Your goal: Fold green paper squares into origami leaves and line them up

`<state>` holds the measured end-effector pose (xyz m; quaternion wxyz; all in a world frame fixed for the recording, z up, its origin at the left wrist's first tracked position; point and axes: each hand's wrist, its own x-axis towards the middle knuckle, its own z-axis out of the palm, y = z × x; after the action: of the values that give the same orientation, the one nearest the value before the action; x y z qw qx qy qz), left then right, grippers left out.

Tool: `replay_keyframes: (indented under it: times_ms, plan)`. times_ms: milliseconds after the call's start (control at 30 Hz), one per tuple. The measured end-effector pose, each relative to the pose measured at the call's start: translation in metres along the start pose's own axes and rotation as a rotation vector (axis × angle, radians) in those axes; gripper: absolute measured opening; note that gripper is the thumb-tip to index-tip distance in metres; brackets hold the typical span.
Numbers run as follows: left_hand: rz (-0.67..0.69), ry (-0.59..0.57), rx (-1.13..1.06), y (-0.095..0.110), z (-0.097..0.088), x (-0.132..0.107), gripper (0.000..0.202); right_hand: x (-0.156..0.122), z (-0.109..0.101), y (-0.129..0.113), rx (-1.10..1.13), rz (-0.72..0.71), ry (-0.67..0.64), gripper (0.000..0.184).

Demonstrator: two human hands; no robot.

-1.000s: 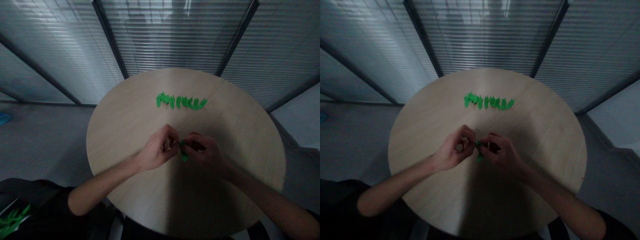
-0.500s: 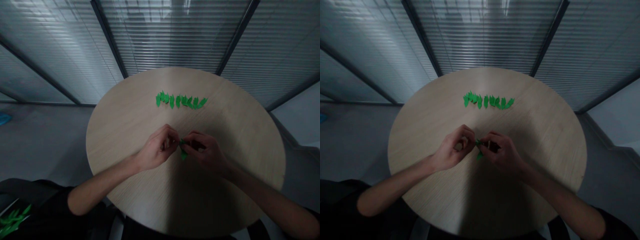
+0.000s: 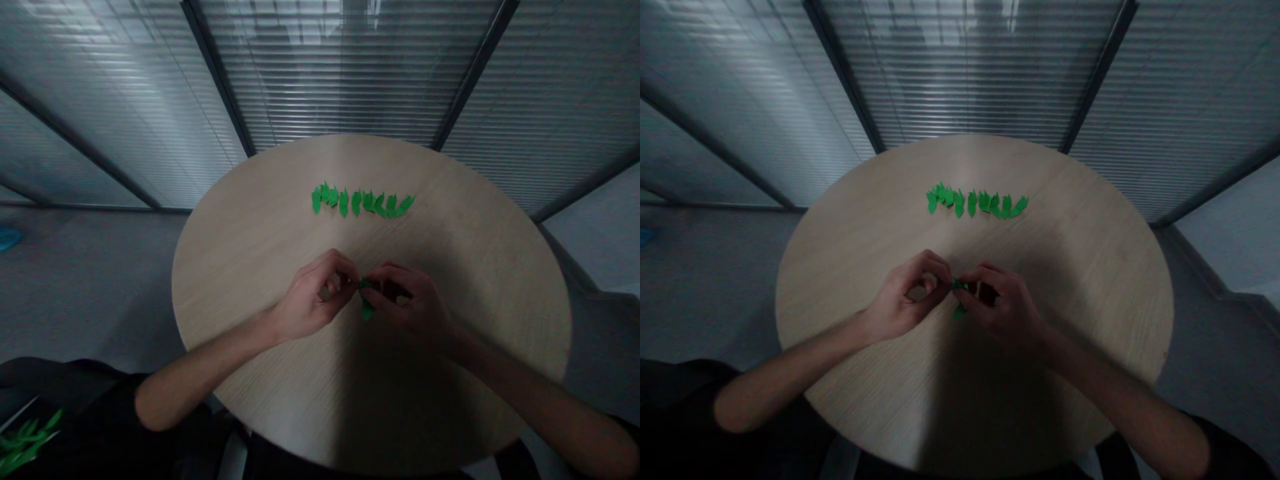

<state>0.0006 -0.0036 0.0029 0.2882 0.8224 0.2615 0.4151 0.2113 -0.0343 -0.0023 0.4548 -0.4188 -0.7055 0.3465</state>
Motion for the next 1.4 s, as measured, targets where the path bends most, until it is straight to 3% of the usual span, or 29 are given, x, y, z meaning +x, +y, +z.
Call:
replay_keyframes:
  times_ms: [367,1000,1400]
  plan:
    - [0.071,0.027,0.012,-0.0011,0.0021,-0.0002,0.007,0.0015,0.0001,-0.0034,0.0,0.006,0.044,0.003]
    - [0.07,0.011,0.019,0.0002,0.002,-0.0016,0.01,-0.0016,0.0008,-0.0006,-0.08,-0.077,0.078,0.002]
    - [0.078,0.025,0.028,0.0027,0.004,-0.003,0.012,0.0017,0.0023,-0.0073,0.111,0.099,0.093,0.01]
